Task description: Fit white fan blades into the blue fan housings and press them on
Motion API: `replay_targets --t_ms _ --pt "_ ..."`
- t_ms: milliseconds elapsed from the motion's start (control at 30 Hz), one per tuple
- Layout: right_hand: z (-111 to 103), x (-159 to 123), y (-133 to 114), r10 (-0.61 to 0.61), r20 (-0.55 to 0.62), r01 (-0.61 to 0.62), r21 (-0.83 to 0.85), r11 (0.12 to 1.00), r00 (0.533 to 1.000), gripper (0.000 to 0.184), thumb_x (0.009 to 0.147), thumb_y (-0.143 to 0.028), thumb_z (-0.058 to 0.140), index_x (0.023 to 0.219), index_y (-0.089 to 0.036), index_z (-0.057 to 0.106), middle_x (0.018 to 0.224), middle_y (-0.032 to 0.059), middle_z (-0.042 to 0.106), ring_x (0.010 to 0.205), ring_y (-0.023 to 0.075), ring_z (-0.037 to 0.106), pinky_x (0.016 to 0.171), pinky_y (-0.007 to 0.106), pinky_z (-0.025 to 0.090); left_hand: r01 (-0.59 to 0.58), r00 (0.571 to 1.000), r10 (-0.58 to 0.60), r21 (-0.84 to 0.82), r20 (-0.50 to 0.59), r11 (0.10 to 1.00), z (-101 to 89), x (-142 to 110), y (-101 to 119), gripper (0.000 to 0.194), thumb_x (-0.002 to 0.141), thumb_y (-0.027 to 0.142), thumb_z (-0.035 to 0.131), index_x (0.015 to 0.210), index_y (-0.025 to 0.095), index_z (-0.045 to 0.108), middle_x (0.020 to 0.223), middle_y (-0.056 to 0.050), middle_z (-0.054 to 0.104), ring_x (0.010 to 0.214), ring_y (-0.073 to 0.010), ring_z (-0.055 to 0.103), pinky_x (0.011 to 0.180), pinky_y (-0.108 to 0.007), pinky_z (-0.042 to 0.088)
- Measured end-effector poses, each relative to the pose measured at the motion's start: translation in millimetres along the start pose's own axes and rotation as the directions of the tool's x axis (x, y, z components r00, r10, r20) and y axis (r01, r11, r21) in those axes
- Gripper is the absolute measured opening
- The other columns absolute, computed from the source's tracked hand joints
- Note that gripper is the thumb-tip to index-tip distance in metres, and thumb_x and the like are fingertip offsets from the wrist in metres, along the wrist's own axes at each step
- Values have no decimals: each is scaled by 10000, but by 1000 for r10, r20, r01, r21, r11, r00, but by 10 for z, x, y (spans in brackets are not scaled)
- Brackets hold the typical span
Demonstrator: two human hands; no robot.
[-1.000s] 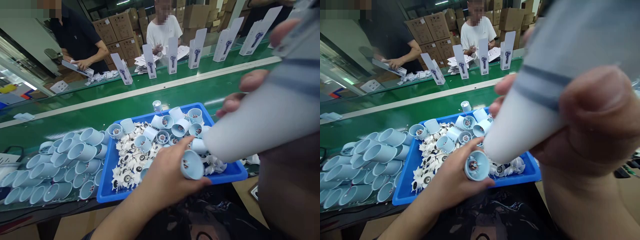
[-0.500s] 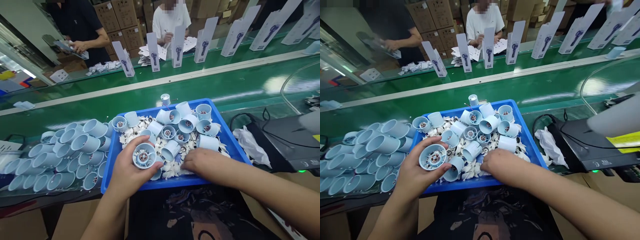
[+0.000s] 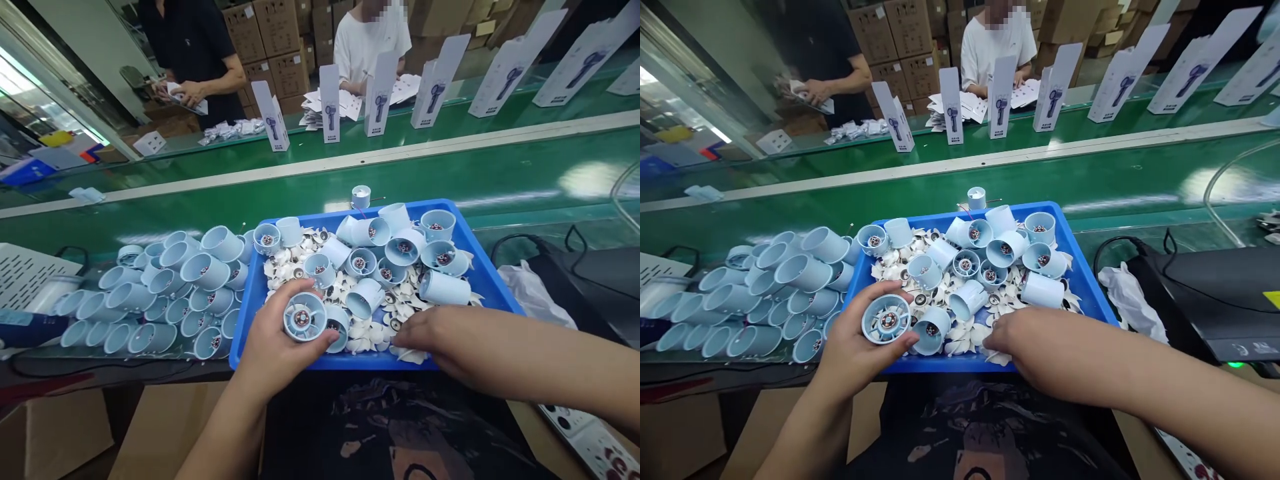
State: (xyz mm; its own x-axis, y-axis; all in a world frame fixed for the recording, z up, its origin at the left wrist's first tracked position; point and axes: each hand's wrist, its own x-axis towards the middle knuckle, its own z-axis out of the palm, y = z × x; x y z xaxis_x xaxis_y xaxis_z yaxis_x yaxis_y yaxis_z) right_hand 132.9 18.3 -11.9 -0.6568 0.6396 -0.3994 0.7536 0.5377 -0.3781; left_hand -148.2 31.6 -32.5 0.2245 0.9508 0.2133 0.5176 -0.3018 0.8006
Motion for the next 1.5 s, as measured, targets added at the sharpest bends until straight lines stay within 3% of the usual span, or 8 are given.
replay_targets --t_ms 333,467,667,833,933,1200,1367,1500 --pt "-162 80 -135 191 57 -194 57 979 980 280 826 -53 649 1082 -145 715 960 103 641 907 348 644 760 409 517 -85 995 85 2 59 996 187 43 68 501 752 245 800 1192 287 563 1266 -43 671 1149 -242 661 946 -387 552" --pt "-136 36 -74 172 -57 -152 252 956 983 211 900 -135 583 1091 -189 653 1003 60 616 905 258 618 780 358 509 -264 959 256 57 120 963 176 -7 74 594 785 248 771 1326 310 535 1396 -48 623 1299 -264 582 1083 -431 485" --pt "80 90 -81 167 -395 326 886 329 904 403 936 -466 612 1193 -163 543 1044 67 595 902 157 598 768 225 523 -259 958 239 120 160 958 258 -79 134 706 738 237 765 1372 234 454 1266 -92 674 1148 -275 659 972 -432 554" --pt "132 61 -274 32 -686 405 466 787 727 248 1011 -165 484 1226 -256 571 1137 -16 560 971 96 553 863 210 458 -406 908 373 183 192 895 329 -24 229 564 770 275 797 1271 219 543 1217 -90 711 1123 -273 671 991 -445 534" --pt "116 80 -352 -80 -734 347 219 912 675 309 945 -22 555 1187 -212 578 1112 8 542 1027 149 528 880 287 437 -473 880 447 225 158 852 366 -17 247 472 809 256 737 1236 190 548 1160 -90 733 1060 -257 699 1018 -456 522" --pt "92 334 -379 -92 -830 376 148 915 550 377 692 91 829 923 -164 676 951 28 459 880 189 520 761 332 437 -547 811 583 289 -51 786 471 -50 294 374 863 144 607 1227 185 531 1100 -83 737 1049 -209 697 1036 -355 529" --pt "94 74 -280 -53 -774 327 203 923 631 66 995 -334 698 1023 -284 729 1261 63 498 1147 284 533 913 518 492 -489 864 503 258 16 833 393 -57 257 450 887 279 690 1298 210 520 1187 -81 720 1118 -224 678 1064 -385 515" --pt "168 -274 -61 -27 -717 446 403 799 697 406 1066 -610 504 879 -348 753 1258 -19 574 1198 182 574 939 279 561 -396 916 397 283 57 873 73 172 224 605 771 521 805 1273 254 597 1274 -95 623 1185 -284 616 1041 -464 518"
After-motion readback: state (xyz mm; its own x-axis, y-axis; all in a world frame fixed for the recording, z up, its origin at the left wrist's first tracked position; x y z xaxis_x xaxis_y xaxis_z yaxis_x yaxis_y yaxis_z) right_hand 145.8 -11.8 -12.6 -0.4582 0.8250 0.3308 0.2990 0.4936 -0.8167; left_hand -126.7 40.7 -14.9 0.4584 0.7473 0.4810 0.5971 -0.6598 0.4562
